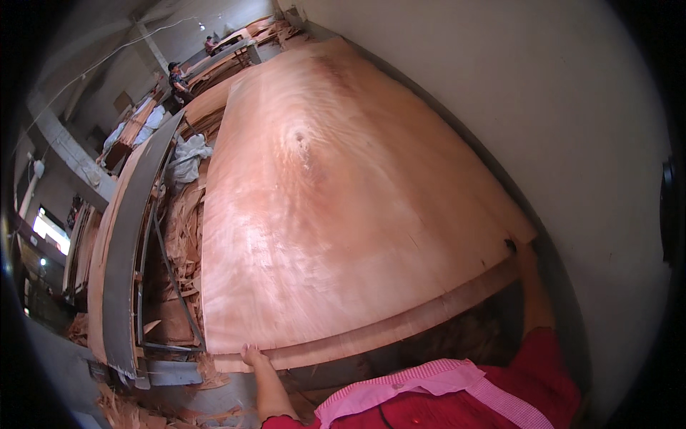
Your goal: The person cuts and sorts thin wood veneer sheets using a small utility blade. The person trims the edges of a large sheet, gathers scraps from the floor, and stacks the finished sheets by hand into a neat pile.
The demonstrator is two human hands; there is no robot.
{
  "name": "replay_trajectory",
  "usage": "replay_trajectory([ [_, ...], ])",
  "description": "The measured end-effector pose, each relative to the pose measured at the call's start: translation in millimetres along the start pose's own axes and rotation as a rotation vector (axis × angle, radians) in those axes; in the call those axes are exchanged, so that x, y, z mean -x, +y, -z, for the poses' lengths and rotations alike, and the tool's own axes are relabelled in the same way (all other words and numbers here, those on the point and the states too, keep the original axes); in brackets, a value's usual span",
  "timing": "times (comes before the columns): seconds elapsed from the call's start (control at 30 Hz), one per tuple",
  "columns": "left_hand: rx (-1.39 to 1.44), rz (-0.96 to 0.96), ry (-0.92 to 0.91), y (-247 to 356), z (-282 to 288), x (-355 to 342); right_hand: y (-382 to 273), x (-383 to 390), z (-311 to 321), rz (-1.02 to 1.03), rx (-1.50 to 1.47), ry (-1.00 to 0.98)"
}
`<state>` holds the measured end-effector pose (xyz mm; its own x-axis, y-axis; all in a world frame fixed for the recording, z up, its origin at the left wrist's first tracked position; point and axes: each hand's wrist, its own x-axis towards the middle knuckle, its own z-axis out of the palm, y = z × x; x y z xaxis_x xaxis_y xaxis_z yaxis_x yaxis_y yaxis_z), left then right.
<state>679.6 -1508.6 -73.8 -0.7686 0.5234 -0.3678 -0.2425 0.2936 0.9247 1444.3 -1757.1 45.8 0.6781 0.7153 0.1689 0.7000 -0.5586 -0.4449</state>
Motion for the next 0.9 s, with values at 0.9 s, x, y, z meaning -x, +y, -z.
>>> replay_trajectory([
  [0.9,0.100,0.175,-0.258,-5,5,-48,52,20,-85,-0.146,0.011,0.066],
])
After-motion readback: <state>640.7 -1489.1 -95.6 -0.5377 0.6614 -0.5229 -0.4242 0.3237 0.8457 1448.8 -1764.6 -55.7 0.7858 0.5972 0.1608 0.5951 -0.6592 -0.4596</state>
